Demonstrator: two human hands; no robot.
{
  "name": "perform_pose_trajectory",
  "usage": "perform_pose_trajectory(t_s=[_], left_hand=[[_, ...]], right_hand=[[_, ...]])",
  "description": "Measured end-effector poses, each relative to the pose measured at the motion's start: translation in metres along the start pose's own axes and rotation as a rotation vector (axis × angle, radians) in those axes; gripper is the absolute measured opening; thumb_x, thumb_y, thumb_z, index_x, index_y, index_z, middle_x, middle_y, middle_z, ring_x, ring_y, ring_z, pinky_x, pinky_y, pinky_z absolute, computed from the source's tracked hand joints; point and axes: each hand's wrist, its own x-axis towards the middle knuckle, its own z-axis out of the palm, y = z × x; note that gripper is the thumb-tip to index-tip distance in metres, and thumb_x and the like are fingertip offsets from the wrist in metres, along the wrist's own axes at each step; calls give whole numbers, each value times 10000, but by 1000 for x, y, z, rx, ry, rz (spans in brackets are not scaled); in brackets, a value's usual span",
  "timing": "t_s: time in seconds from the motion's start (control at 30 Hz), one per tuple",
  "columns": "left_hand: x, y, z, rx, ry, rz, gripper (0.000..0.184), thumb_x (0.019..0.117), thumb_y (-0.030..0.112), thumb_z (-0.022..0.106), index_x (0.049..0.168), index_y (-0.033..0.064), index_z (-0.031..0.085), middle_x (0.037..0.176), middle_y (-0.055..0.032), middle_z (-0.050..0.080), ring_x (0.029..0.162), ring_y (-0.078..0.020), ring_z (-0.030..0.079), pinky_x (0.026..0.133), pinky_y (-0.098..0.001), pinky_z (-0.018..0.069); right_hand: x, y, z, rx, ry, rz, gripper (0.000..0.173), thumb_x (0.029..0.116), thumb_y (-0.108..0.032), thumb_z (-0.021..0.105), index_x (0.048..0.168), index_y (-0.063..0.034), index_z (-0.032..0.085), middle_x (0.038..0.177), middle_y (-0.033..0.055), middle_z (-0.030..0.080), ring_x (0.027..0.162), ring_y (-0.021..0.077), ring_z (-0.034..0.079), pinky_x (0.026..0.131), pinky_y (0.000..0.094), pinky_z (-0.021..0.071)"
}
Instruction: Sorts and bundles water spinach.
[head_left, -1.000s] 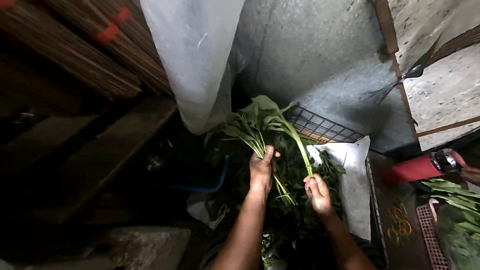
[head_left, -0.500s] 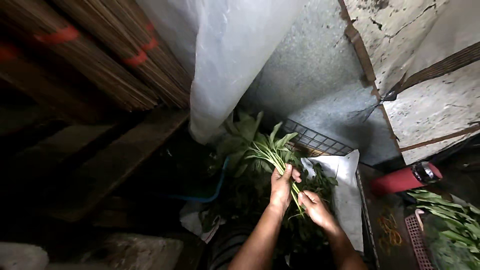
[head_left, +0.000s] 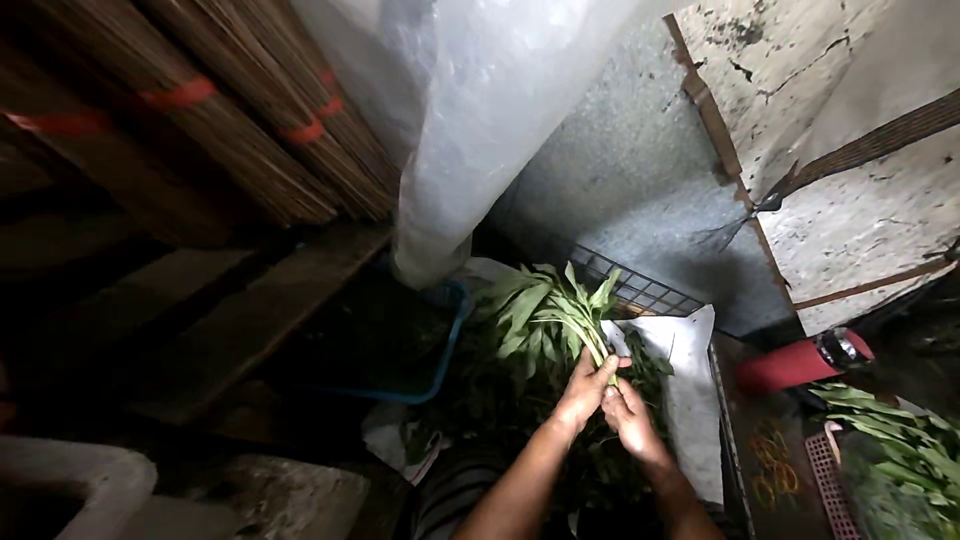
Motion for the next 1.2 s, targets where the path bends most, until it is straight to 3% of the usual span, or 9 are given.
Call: perform_pose_trajectory(t_s=[0.1,0.3,0.43,0.53,0.67,0.83,0.97,1.07,1.2], left_hand=[[-5,2,-1,31,-33,-59,328,1105,167,431,1400,24,419,1064,-87,730,930,-146,705,797,-299,575],[-12,6,-5,29,68,-92,207,1094,87,440,1274,1,493,955,-86,746,857,-134,713,792,-296,571],[-13,5,-3,54,169,-103,181,1071,68,503,1232,-12,518,902,-67,727,822,-121,706,773,-281,575],[-11,4,-4,66,213,-87,204,1051,62,545,1232,-31,530,929,-73,706,844,-114,697,814,-281,580],[-7,10,-13,-78,316,-83,145,1094,60,436,1191,-42,472,751,-115,695,678,-194,717,704,-332,615],[2,23,-37,-322,610,-37,163,1122,110,369,1228,-8,407,734,-101,576,555,-190,628,557,-328,597],[4,23,-41,-261,660,53,170,1117,104,384,1228,-12,441,737,-83,565,558,-173,601,555,-318,575],[2,15,-33,-156,614,98,175,1100,58,400,1241,-25,462,795,-83,645,704,-151,671,707,-302,588],[-2,2,-23,-119,444,92,304,1109,84,368,1392,-21,403,1264,-148,666,1136,-164,649,981,-332,519]], right_hand=[[-5,0,-10,265,-119,41,257,1082,-167,372,1146,-11,567,671,-75,465,512,-1,402,476,168,368],[-10,2,8,241,114,59,288,1100,-123,406,1114,44,641,837,65,733,649,99,667,596,242,566],[-12,-5,9,-369,288,-69,275,1070,-148,493,1113,0,722,940,122,751,848,215,730,811,412,594],[-8,-12,8,-623,383,-139,306,1080,-181,472,1128,-9,720,958,180,753,889,344,742,815,566,576],[8,-27,-10,-358,455,-105,313,1086,-118,370,1177,51,616,906,103,712,766,180,702,742,379,604],[38,-36,-49,-171,695,-71,358,1095,-130,319,1194,83,590,818,79,546,690,144,535,671,330,499],[56,-30,-43,-500,399,88,337,1086,-167,428,1282,19,627,1051,182,700,959,298,677,907,500,536],[57,-34,-20,-615,147,96,519,1075,-361,495,1489,-47,506,1475,202,543,1382,356,507,1163,552,383],[32,-52,23,-548,-163,-31,514,1081,-231,473,1552,-39,402,1509,181,521,1396,281,512,1182,460,399]])
